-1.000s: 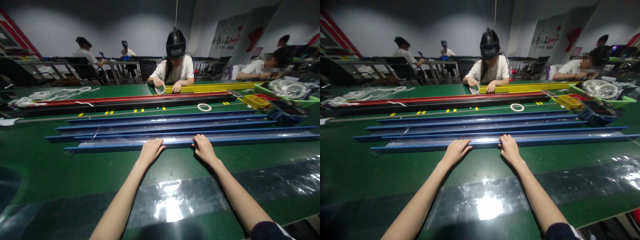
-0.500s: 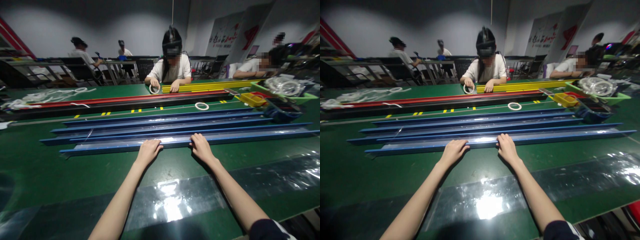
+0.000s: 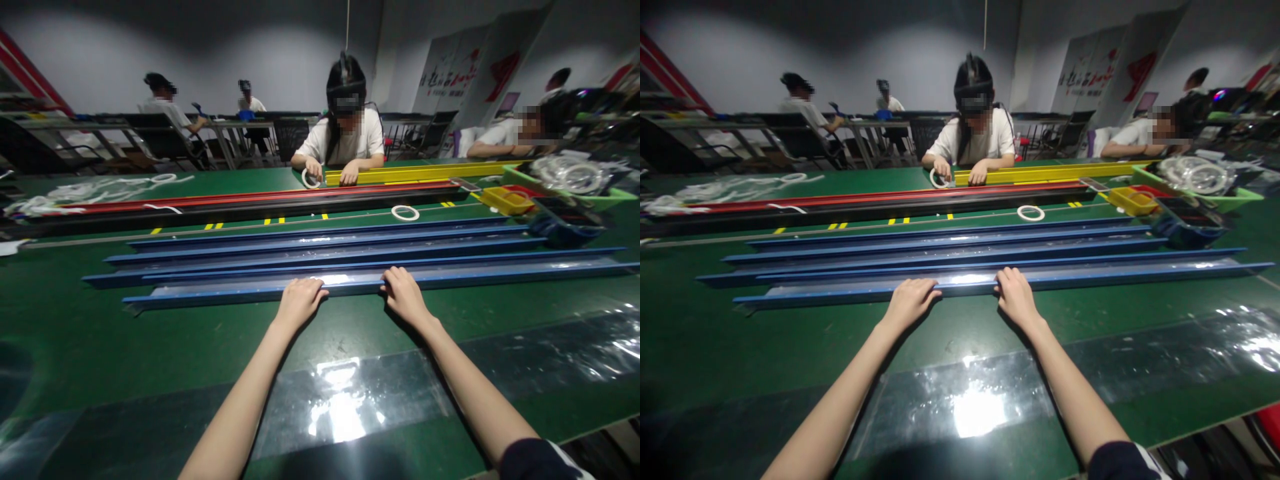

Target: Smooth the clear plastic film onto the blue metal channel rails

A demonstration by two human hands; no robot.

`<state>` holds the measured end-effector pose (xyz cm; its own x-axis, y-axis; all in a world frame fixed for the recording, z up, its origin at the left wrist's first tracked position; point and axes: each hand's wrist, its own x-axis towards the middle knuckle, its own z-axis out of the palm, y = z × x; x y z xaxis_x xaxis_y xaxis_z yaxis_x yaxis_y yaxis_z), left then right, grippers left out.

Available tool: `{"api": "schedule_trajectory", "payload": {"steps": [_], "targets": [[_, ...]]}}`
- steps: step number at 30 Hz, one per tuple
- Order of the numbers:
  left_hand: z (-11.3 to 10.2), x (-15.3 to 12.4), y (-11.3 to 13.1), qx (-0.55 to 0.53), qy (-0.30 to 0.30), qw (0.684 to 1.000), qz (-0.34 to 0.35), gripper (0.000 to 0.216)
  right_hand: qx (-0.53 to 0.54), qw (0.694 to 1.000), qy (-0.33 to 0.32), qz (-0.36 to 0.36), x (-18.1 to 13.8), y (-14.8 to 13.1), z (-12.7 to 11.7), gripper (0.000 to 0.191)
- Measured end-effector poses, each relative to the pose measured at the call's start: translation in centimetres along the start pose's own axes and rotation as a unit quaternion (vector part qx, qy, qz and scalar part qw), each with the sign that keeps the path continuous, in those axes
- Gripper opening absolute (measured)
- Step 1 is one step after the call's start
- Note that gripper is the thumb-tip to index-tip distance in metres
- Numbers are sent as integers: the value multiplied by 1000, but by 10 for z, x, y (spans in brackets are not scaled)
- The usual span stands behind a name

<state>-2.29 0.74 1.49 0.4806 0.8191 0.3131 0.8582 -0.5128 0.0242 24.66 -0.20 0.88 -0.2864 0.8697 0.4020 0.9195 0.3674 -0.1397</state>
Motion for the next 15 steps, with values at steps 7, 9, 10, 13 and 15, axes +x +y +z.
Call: {"api": "schedule_trajectory", "payload": {"steps": [7, 9, 10, 13, 15], "targets": [[1, 0, 0, -2, 2, 1000, 0, 28, -6, 1000, -2, 0, 0, 0, 1, 8], [1, 0, 1, -1, 3, 1000, 0, 28, -8, 1000, -2, 1, 0, 0, 1, 8], [1, -1, 1, 0, 4, 1000, 1, 29, -9, 1000, -2, 1, 0, 0, 1, 8], [1, -1, 1, 8, 5, 1000, 2, 29, -7, 1000, -2, 1, 0, 0, 0, 8], [1, -1, 1, 13, 3, 1000, 2, 29, -7, 1000, -5, -1, 0, 0, 0, 8]]}}
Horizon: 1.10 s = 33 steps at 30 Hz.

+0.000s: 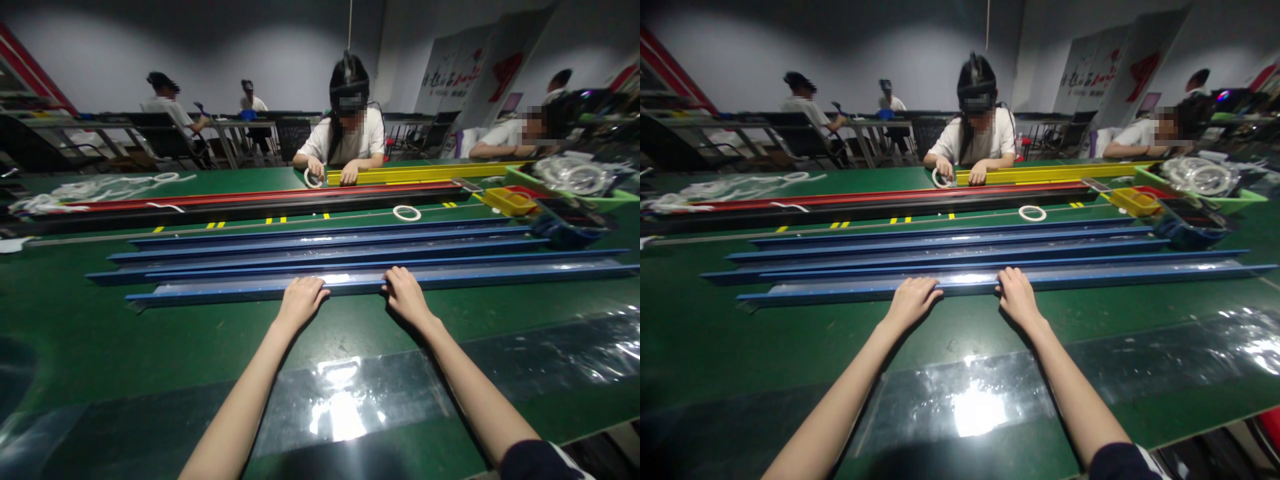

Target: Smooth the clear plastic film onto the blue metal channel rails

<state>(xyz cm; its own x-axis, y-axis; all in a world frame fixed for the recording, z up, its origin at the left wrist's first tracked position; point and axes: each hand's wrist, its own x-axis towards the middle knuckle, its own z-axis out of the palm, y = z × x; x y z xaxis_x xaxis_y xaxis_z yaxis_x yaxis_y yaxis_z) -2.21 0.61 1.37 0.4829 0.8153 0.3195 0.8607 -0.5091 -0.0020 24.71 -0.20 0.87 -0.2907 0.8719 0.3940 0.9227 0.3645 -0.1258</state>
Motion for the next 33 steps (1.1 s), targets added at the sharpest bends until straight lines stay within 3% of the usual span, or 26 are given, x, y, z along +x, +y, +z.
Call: {"api": "schedule_trajectory", "payload": {"steps": [23, 33], "targets": [[-15, -2, -14, 12, -40, 999, -7, 33, 12, 999, -25, -24, -2, 1, -6, 10], [-9, -1, -11, 19, -20, 1000, 15, 38, 19, 999, -7, -39, -10, 9, -8, 10]]}}
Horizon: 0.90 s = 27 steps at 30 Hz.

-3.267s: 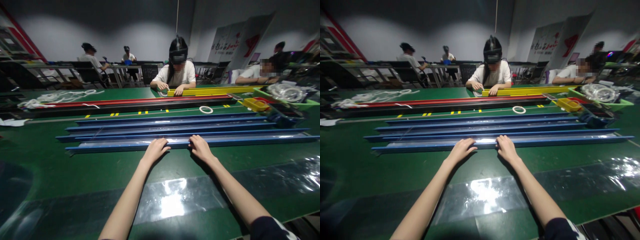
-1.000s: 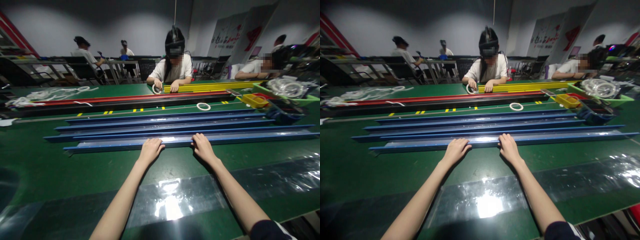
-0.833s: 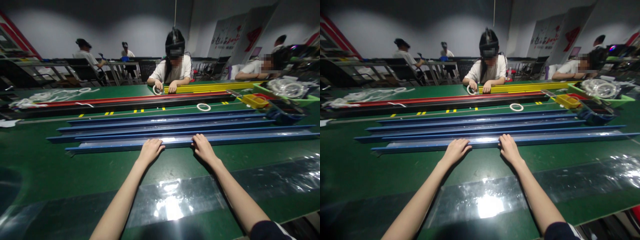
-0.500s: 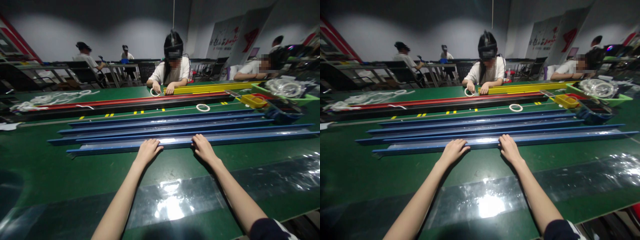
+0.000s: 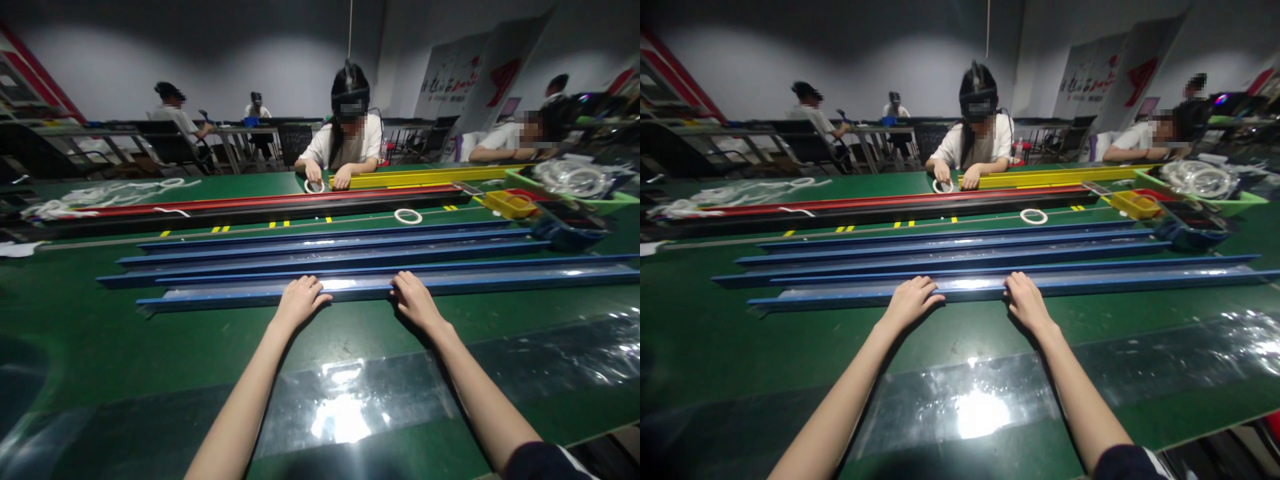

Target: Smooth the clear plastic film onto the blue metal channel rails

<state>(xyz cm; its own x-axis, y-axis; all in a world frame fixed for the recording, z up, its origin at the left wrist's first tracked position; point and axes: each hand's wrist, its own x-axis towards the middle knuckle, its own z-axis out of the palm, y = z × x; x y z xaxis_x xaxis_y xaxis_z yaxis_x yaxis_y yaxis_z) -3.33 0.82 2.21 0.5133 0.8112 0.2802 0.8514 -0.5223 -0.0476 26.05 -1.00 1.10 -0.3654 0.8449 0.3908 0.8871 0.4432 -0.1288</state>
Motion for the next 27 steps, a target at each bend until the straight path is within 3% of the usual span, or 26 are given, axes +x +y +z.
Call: {"api": "schedule_trajectory", "payload": {"steps": [8, 18, 27], "targets": [[7, 10, 16, -11, 4, 1000, 26, 34, 4, 1000, 9, 18, -13, 24, -10, 13], [3, 7, 9, 13, -3, 1000, 4, 34, -24, 997, 30, 74, -38, 77, -17, 8], [6, 7, 10, -2, 5, 1000, -3, 37, -27, 995, 46, 89, -38, 80, -12, 6]]}}
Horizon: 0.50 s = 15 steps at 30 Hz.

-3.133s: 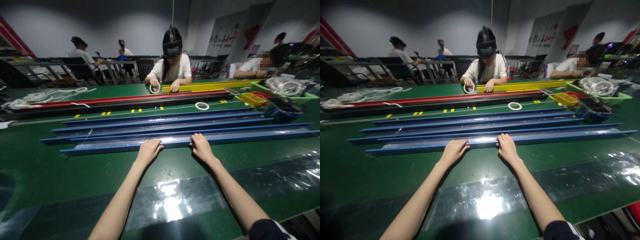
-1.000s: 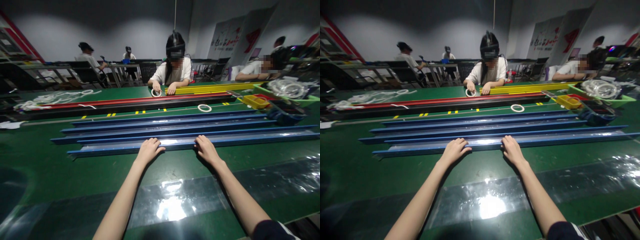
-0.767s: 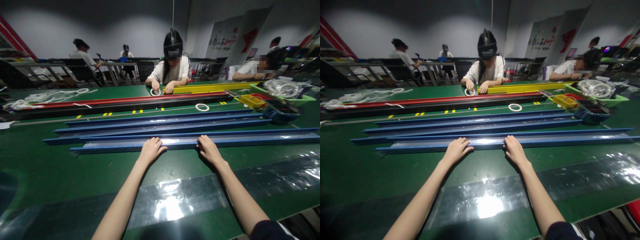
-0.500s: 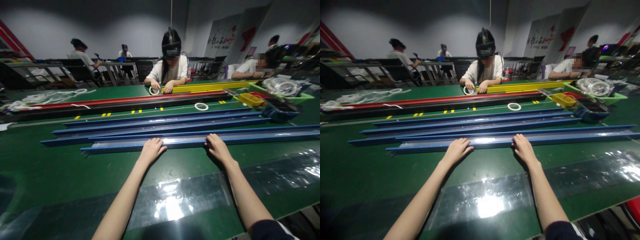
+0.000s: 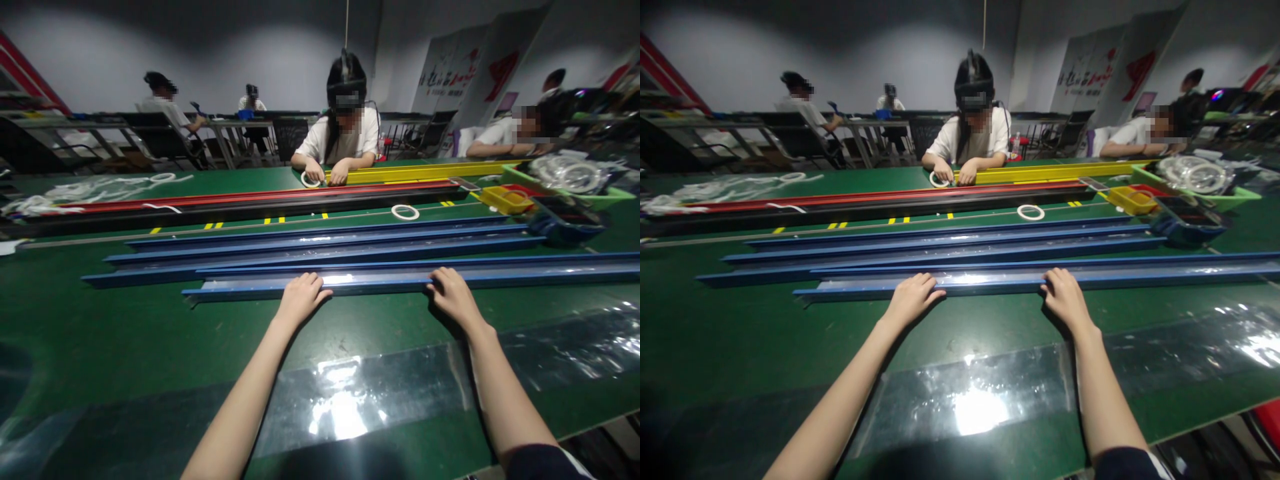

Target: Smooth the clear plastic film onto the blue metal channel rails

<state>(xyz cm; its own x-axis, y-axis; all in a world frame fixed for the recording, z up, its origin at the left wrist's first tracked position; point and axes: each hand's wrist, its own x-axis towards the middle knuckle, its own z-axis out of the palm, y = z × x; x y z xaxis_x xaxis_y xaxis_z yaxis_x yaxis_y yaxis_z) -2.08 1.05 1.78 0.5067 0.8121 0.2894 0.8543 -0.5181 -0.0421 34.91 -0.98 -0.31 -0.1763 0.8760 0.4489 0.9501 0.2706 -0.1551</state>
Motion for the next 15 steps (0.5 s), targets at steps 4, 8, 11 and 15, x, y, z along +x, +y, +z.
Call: {"api": "schedule_trajectory", "payload": {"steps": [4, 8, 11, 15], "targets": [[1, 0, 0, 8, 4, 1000, -1, 38, -9, 1000, -1, 7, 0, -2, 0, 7], [2, -1, 0, 14, 10, 1000, -3, 39, -13, 1000, -1, 8, 1, -8, -3, 11], [3, -1, 0, 20, 13, 1000, -7, 40, 6, 1000, -11, -9, 7, -24, -5, 15], [4, -1, 2, 27, 12, 999, -15, 40, 42, 996, -49, -65, 22, -65, -2, 19]]}}
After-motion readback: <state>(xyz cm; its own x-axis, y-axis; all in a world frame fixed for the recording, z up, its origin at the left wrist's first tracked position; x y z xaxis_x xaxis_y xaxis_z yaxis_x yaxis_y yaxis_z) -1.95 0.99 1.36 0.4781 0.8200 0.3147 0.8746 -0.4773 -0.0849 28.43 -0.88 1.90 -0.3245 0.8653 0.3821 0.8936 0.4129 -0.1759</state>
